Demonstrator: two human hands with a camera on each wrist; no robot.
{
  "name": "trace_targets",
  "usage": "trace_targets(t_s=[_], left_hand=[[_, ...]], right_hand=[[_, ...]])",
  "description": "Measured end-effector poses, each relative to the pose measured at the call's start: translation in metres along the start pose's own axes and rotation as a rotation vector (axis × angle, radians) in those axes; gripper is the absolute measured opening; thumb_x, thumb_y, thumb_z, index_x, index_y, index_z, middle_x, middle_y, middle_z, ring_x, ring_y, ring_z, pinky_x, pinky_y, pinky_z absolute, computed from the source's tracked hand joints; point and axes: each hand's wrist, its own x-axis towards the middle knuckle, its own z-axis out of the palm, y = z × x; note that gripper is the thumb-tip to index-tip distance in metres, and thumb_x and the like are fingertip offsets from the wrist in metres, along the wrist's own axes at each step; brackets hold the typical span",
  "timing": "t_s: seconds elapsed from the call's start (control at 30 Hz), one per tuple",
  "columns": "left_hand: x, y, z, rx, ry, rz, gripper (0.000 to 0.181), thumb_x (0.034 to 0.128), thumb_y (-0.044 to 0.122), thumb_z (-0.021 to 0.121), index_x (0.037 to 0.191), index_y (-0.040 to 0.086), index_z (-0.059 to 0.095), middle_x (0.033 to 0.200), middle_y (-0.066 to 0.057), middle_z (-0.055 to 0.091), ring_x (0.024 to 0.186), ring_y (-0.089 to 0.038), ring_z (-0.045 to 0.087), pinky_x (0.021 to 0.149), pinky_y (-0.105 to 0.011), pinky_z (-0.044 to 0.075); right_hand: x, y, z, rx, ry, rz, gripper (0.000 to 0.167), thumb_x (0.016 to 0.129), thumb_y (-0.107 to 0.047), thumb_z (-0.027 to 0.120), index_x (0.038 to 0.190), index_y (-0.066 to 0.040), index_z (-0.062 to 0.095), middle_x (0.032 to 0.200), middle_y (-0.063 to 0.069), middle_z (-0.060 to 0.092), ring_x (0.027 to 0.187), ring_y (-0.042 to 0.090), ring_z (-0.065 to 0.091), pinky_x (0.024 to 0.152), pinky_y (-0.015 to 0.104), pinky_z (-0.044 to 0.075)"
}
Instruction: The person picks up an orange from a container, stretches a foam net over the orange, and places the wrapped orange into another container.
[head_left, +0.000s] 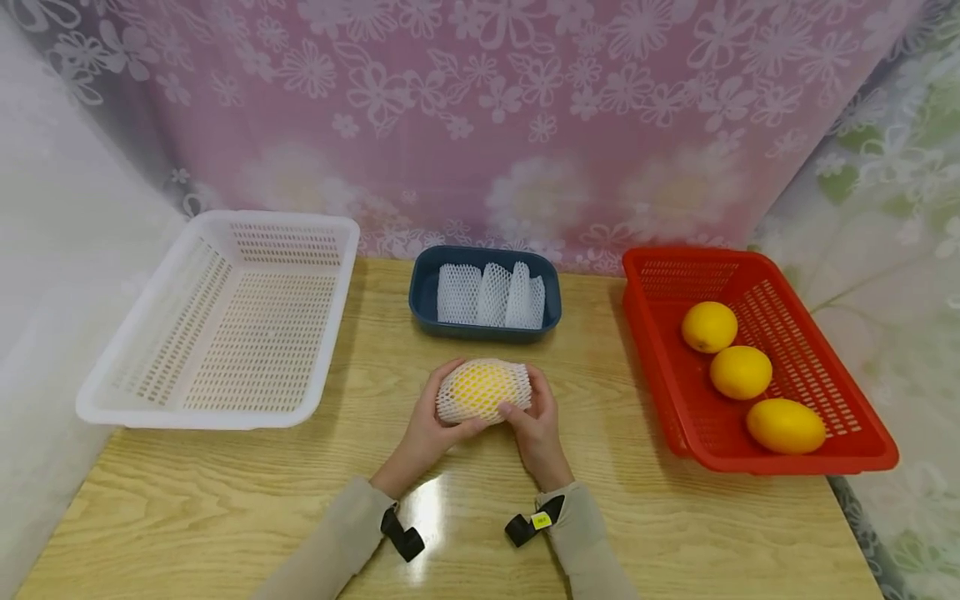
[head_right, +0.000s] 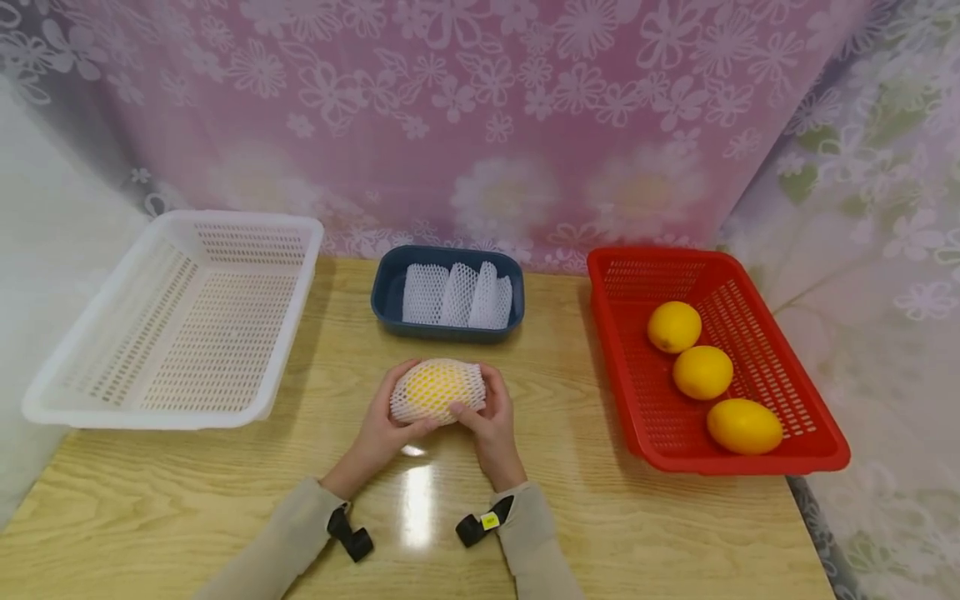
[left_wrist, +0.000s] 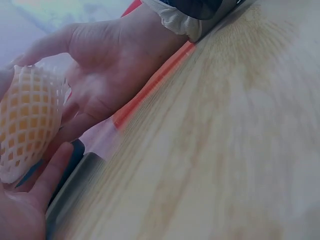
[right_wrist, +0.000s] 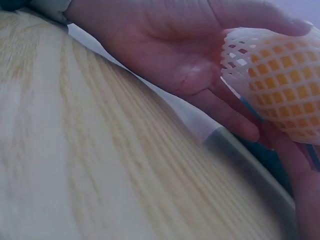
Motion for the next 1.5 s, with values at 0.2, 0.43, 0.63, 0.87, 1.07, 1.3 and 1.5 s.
trace_targets(t_s=[0.2,0.43,0.63,0.87,1.07,1.3,1.5], left_hand=[[0.002,-0.003,-0.001,0.073,-0.006,0.045,0.082,0.0791,-0.001,0.081,0.147,-0.004,0.036,0.144,-0.017,0.045,0.126,-0.024,0.046,0.102,-0.030,0.040],[0.004,-0.029,-0.004,-0.064,-0.024,0.110,0.087,0.0755,-0.012,0.078,0.149,-0.002,0.032,0.145,-0.017,0.040,0.124,-0.023,0.048,0.098,-0.030,0.047],[0.003,-0.032,-0.006,-0.116,-0.067,0.129,0.084,0.0802,-0.004,0.076,0.150,-0.002,0.029,0.146,-0.017,0.037,0.123,-0.029,0.050,0.093,-0.034,0.052],[0.003,-0.031,-0.005,-0.128,-0.050,0.086,0.087,0.0830,0.012,0.081,0.150,-0.003,0.027,0.145,-0.015,0.039,0.122,-0.029,0.050,0.092,-0.033,0.051],[0.004,-0.030,-0.006,0.026,0.030,0.060,0.080,0.0759,-0.001,0.084,0.144,0.004,0.043,0.140,-0.012,0.048,0.122,-0.024,0.051,0.097,-0.028,0.045],[0.003,-0.029,-0.005,0.088,-0.006,0.010,0.084,0.0743,-0.001,0.085,0.146,0.005,0.042,0.142,-0.011,0.047,0.124,-0.025,0.048,0.100,-0.032,0.042],[0.003,-0.023,-0.006,0.151,-0.076,-0.033,0.085,0.0748,0.010,0.087,0.147,0.020,0.043,0.143,-0.001,0.049,0.126,-0.022,0.048,0.101,-0.040,0.041]], right_hand=[[0.001,-0.001,0.000,-0.030,-0.023,-0.010,0.056,0.083,0.003,0.066,0.134,0.002,0.043,0.128,0.010,0.054,0.113,0.020,0.054,0.093,0.028,0.048],[0.002,-0.001,-0.001,-0.070,-0.093,0.019,0.074,0.086,-0.005,0.069,0.146,0.011,0.028,0.134,0.011,0.050,0.116,0.019,0.052,0.093,0.026,0.048],[0.001,0.000,-0.001,-0.133,-0.091,0.025,0.073,0.087,-0.013,0.073,0.143,0.013,0.035,0.136,0.012,0.051,0.117,0.019,0.054,0.094,0.027,0.049],[0.000,-0.002,-0.001,-0.110,-0.057,0.001,0.062,0.086,-0.012,0.073,0.137,0.008,0.046,0.131,0.015,0.054,0.115,0.021,0.055,0.093,0.028,0.049],[-0.001,-0.001,-0.002,-0.091,-0.062,-0.018,0.059,0.085,-0.006,0.069,0.136,0.010,0.047,0.130,0.014,0.055,0.115,0.021,0.055,0.094,0.028,0.049],[0.000,0.000,-0.002,-0.090,-0.060,-0.041,0.065,0.084,-0.003,0.068,0.139,0.015,0.039,0.131,0.012,0.054,0.114,0.020,0.054,0.094,0.028,0.049],[0.000,0.000,-0.003,-0.087,-0.072,-0.047,0.067,0.085,-0.006,0.073,0.140,0.012,0.040,0.133,0.012,0.052,0.118,0.021,0.053,0.096,0.030,0.047]])
